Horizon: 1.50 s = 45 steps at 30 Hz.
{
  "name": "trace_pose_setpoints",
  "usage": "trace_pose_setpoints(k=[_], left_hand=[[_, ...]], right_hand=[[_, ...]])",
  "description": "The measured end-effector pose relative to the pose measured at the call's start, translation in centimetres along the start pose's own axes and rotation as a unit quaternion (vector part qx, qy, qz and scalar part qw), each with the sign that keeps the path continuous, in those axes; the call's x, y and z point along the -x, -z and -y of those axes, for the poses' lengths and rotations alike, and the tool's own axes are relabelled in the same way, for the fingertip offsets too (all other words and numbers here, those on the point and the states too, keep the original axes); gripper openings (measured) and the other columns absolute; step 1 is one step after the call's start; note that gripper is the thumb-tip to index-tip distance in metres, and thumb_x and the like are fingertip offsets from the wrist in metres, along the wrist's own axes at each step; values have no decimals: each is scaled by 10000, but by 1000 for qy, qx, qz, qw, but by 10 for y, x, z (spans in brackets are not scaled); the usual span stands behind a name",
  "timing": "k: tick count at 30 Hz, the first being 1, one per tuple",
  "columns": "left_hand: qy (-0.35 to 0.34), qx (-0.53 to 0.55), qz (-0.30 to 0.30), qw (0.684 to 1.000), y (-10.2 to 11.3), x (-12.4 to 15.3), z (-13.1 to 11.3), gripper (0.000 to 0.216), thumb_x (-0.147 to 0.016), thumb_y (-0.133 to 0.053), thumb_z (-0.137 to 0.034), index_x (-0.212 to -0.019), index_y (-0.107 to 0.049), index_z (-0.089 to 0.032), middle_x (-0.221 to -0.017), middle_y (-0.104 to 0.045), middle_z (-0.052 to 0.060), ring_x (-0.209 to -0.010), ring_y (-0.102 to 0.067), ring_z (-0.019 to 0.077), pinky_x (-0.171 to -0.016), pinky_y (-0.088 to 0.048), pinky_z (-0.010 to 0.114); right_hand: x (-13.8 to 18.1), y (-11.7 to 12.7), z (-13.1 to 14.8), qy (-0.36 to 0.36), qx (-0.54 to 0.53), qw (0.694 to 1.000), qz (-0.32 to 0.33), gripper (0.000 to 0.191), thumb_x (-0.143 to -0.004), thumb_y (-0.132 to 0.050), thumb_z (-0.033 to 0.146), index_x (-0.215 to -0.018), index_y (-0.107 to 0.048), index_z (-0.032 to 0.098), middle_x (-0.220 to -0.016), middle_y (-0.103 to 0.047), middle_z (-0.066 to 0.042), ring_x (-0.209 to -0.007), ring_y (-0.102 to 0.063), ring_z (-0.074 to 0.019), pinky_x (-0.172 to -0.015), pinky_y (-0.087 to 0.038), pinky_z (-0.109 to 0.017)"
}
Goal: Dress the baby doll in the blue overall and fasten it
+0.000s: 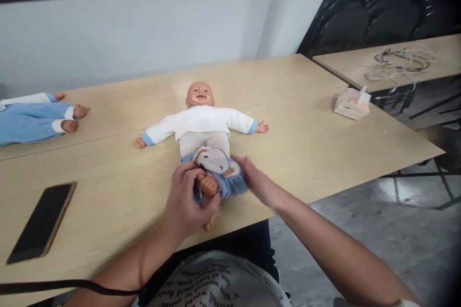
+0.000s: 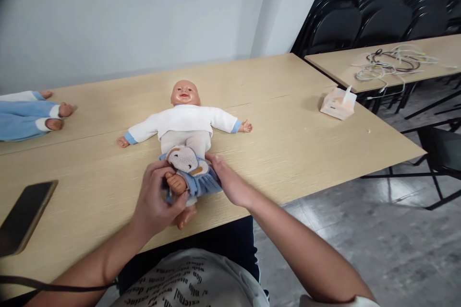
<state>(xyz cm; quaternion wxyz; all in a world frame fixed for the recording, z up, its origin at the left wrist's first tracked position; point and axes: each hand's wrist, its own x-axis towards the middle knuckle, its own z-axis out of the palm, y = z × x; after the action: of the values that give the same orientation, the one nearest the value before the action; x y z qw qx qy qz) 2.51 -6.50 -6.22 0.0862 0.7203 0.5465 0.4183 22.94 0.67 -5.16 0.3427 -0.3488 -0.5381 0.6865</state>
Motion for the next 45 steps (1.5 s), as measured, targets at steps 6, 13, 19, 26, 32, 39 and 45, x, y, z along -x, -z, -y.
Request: trace_pose_setpoints(k=[6, 13, 19, 26, 32, 39, 45], left_hand=[[-31, -1, -65, 997, 3, 8, -8, 382, -718, -698, -221, -1072, -554, -222, -1141, -432, 97, -1078, -525, 269, -844, -573, 409], [-255, 13, -71, 964, -13, 19, -4, 462, -683, -723, -246, -1124, -589, -255, -1038, -466, 64, -875, -531, 207, -775, -557, 389], [-224, -6, 50, 973, -25, 18, -10, 366, -791, -720, -234, -1131, -584, -228, -907, -650, 28, -793, -613, 192, -752, -541, 338], [-176, -53, 170, 968, -56, 16, -36, 218, -1001, -592, -380, -1136, -604, -210, -983, -702, 42, -794, -690, 192, -678, -536, 305], [-145, 84, 171, 971, -38, 13, -24, 300, -986, -612, -311, -1273, -576, -234, -1118, -706, 69, -1029, -672, 219, -924, -544, 377], [242, 104, 30, 964, -18, 17, 51, 302, -915, -634, -309, -1195, -599, -203, -1174, -670, 107, -1077, -634, 263, -931, -512, 433], [292, 257, 46, 920, -32, 11, 63, 413, -885, -645, -380, -1238, -578, -176, -1155, -685, 106, -1060, -648, 241, -948, -498, 391]], right_hand=[[-10, 35, 8, 2, 181, 983, 32, 468, -964, -571, 614, -983, -740, 178, -956, -754, -55, -887, -681, -243, -814, -534, -353], [-115, 70, -19, 80, 344, 927, -125, 406, -1030, -417, 454, -865, -661, 176, -948, -733, -72, -928, -638, -231, -897, -492, -356], [-99, 58, -15, 84, 391, 889, -224, 297, -993, -494, 399, -1051, -652, 155, -1140, -674, -146, -1043, -619, -256, -1008, -476, -441], [42, 25, 4, -7, 301, 947, -109, 737, -897, -700, 476, -1550, -404, 304, -1505, -481, -143, -1217, -640, -313, -978, -570, -500], [44, 46, 3, -58, 241, 967, -63, 721, -916, -669, 347, -1574, -381, 271, -1295, -660, -133, -944, -726, -242, -776, -639, -437], [64, 18, -16, 99, 524, 821, -205, 440, -953, -596, 295, -1386, -565, 225, -1307, -625, -150, -1183, -610, -342, -1004, -522, -586], [106, -44, -63, 152, 591, 776, -157, 468, -964, -606, 313, -1407, -500, 209, -1290, -626, -167, -1206, -599, -356, -989, -536, -555]])
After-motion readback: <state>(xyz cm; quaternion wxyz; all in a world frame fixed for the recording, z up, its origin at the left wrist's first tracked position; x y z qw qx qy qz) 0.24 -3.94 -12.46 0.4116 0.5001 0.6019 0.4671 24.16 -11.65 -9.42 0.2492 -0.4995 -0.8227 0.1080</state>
